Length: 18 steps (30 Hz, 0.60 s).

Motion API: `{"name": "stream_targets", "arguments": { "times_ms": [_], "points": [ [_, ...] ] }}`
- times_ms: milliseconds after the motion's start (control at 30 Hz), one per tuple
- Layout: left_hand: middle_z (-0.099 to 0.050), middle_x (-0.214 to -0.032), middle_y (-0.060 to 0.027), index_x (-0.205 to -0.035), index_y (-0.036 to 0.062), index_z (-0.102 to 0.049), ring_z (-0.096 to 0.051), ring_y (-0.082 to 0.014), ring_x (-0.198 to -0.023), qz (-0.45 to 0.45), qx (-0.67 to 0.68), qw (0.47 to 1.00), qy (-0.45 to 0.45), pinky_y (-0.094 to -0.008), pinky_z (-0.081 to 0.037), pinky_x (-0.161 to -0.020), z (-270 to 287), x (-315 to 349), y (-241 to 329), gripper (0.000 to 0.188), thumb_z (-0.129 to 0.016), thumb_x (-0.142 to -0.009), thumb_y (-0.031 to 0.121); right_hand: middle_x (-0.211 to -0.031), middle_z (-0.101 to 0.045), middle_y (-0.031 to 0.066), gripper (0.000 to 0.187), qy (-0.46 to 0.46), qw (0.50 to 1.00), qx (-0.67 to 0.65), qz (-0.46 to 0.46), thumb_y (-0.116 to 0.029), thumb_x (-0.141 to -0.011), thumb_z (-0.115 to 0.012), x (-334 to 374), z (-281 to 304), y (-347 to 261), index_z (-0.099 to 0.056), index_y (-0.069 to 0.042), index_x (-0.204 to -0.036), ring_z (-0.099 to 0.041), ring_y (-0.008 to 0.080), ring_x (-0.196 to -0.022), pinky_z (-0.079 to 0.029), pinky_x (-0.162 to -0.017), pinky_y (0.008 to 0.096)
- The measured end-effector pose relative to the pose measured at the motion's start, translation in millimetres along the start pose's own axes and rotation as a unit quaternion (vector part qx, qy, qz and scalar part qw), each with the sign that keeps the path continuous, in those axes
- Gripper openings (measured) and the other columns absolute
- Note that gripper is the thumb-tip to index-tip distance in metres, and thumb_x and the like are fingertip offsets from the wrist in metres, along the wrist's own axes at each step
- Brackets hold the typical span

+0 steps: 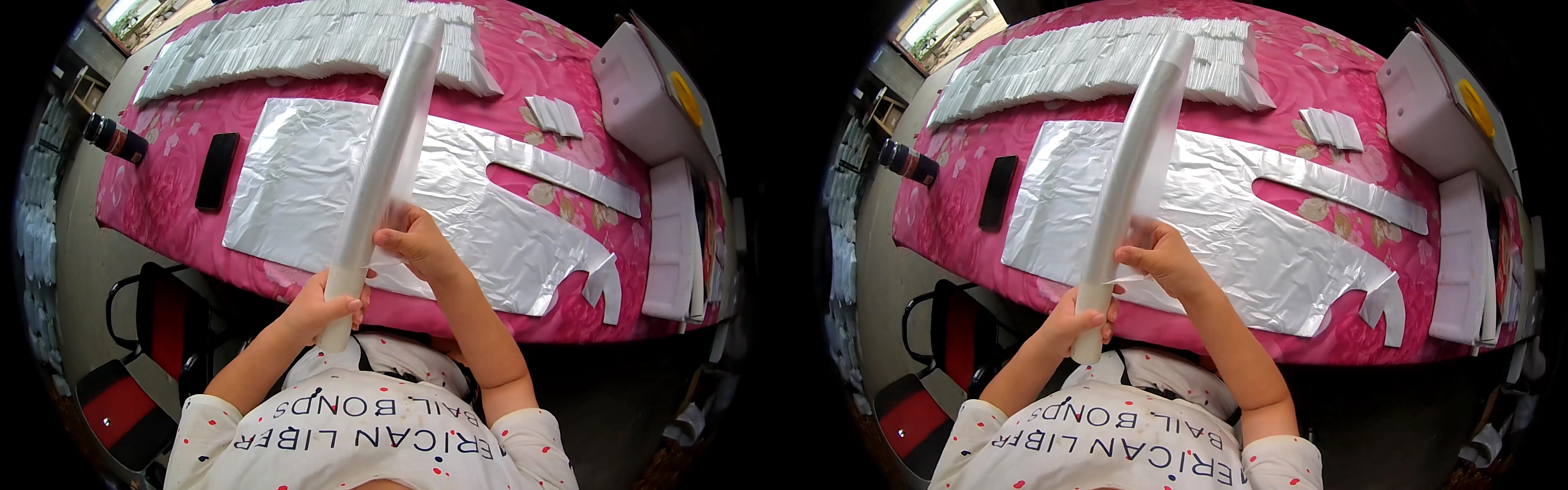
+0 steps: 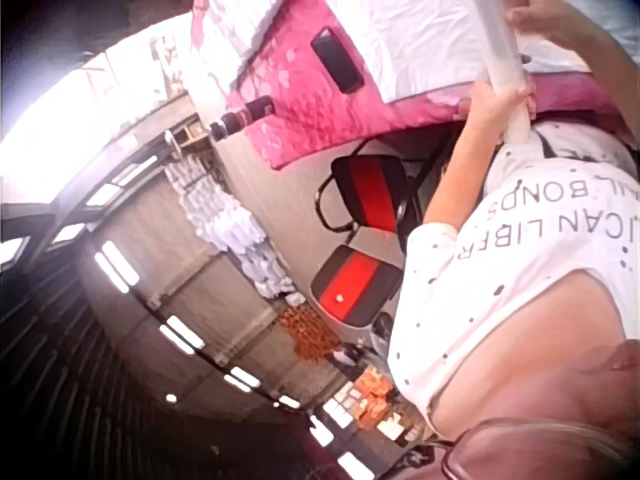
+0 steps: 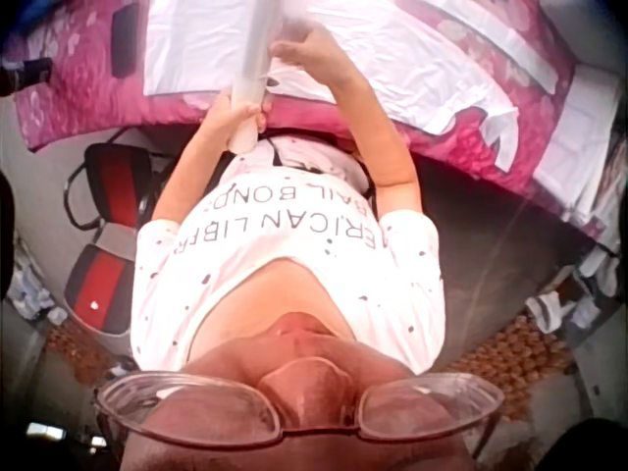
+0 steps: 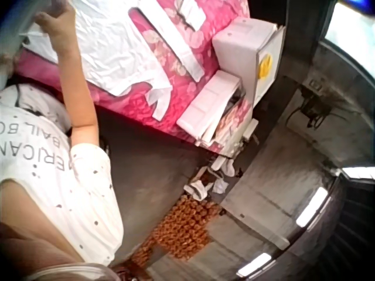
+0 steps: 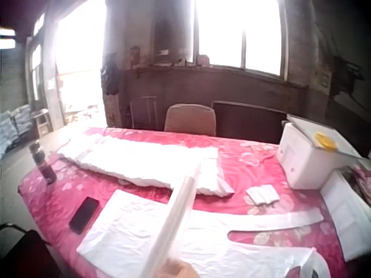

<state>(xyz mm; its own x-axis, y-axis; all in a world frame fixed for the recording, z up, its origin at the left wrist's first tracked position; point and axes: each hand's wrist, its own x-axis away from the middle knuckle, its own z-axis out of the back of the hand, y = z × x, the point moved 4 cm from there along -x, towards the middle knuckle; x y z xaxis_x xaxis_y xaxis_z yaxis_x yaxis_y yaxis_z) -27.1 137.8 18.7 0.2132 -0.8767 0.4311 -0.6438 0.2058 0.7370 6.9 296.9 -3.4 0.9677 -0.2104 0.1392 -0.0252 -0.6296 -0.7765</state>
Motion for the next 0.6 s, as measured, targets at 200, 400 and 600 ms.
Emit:
{"name": "stream_targets", "arguments": {
  "times_ms": [200, 400, 600],
  "points": [
    [-0.056, -0.089, -0.0074, -0.117, -0.0005, -0.047, -0.057, -0.0132, -0.075, -0.033, 0.063, 0.995, -0.075, -0.0263, -0.048, -0.063, 1.7, -5.9, -3.3, 0.063, -0.072, -0.071, 0.034, -0.087, -0.063, 0.0022, 0.041, -0.062, 0.998, -0.019, 0.005, -0.018, -0.07, -0.079, 15.5, -14.6, -16.9, -0.06, 0.0, -0.102, -0.055, 0.0068, -0.073, -0.043, -0.06, 0.02],
    [-0.058, -0.103, -0.0163, -0.122, -0.0017, -0.045, -0.061, -0.0213, -0.082, 0.045, 0.178, 0.966, -0.183, -0.03, -0.051, -0.068, 21.8, -11.8, -25.2, 0.072, -0.072, -0.071, 0.042, -0.088, -0.063, 0.0043, 0.044, -0.057, 0.998, 0.03, 0.017, -0.023, -0.067, -0.08, 21.2, -21.1, -19.7, -0.06, 0.0, -0.099, -0.06, 0.0108, -0.079, -0.048, -0.066, 0.0226],
    [-0.057, -0.11, -0.0211, -0.124, -0.0024, -0.043, -0.062, -0.0254, -0.086, 0.081, 0.178, 0.969, -0.149, -0.0326, -0.051, -0.072, 27.8, -22.8, -18.3, 0.068, -0.057, -0.08, 0.047, -0.079, -0.062, 0.0054, 0.034, 0.041, 0.99, 0.131, -0.02, -0.021, -0.072, -0.076, 24.8, -16.7, -8.9, -0.06, 0.002, -0.091, -0.057, 0.0089, -0.07, -0.047, -0.061, 0.0232]
  ]
}}
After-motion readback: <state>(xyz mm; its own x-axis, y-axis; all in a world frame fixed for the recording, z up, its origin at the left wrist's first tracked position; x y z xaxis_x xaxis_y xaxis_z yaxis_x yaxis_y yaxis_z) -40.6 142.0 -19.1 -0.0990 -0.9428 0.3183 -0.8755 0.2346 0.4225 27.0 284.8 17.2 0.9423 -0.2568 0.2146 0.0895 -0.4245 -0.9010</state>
